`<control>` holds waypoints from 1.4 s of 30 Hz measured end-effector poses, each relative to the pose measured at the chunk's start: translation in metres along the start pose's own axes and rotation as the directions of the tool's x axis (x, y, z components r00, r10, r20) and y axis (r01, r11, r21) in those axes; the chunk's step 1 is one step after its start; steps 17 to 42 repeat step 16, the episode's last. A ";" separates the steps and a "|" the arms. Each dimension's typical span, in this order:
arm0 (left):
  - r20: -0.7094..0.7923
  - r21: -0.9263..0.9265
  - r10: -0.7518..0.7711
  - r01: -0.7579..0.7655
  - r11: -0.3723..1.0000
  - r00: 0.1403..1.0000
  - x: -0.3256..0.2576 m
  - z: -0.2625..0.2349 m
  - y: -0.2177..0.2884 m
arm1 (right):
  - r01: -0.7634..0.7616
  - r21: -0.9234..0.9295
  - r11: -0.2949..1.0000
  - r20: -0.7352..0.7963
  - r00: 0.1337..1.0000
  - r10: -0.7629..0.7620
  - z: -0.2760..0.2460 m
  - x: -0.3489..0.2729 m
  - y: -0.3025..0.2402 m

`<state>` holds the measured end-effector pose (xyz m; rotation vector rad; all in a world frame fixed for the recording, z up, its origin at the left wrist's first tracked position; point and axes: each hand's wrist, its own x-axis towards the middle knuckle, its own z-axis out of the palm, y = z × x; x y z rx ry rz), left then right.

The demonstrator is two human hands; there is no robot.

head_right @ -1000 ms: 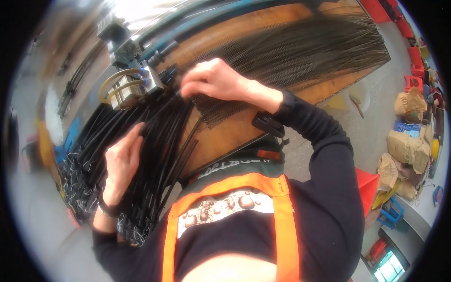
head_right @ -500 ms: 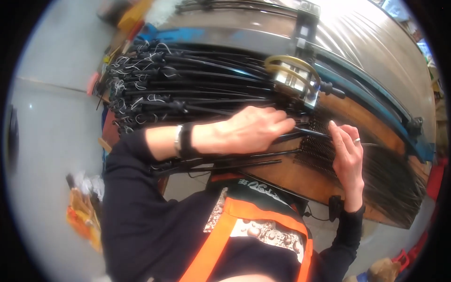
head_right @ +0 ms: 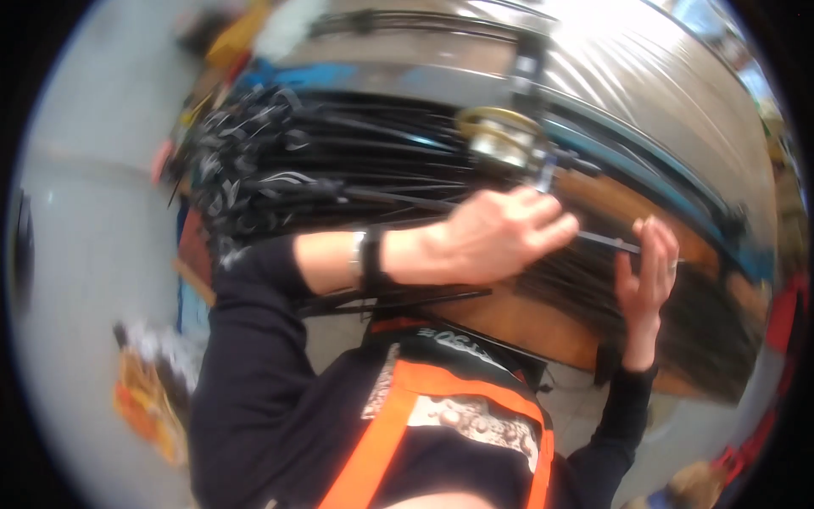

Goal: Manually organizing and securing metal rods or cable components onto an industrial assembly jig.

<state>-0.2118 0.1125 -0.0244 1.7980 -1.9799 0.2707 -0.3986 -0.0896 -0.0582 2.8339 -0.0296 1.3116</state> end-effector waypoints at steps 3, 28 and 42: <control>-0.014 0.027 0.073 -0.073 0.997 0.997 0.039 -0.028 -0.002 | -0.374 -0.023 0.927 -0.031 0.927 0.374 -0.017 -0.031 0.076; 0.218 0.143 0.275 -0.309 0.940 0.936 0.152 -0.016 -0.034 | -0.698 -0.274 0.662 -0.036 0.695 0.718 -0.033 -0.082 0.136; 0.218 0.143 0.275 -0.309 0.940 0.936 0.152 -0.016 -0.034 | -0.698 -0.274 0.662 -0.036 0.695 0.718 -0.033 -0.082 0.136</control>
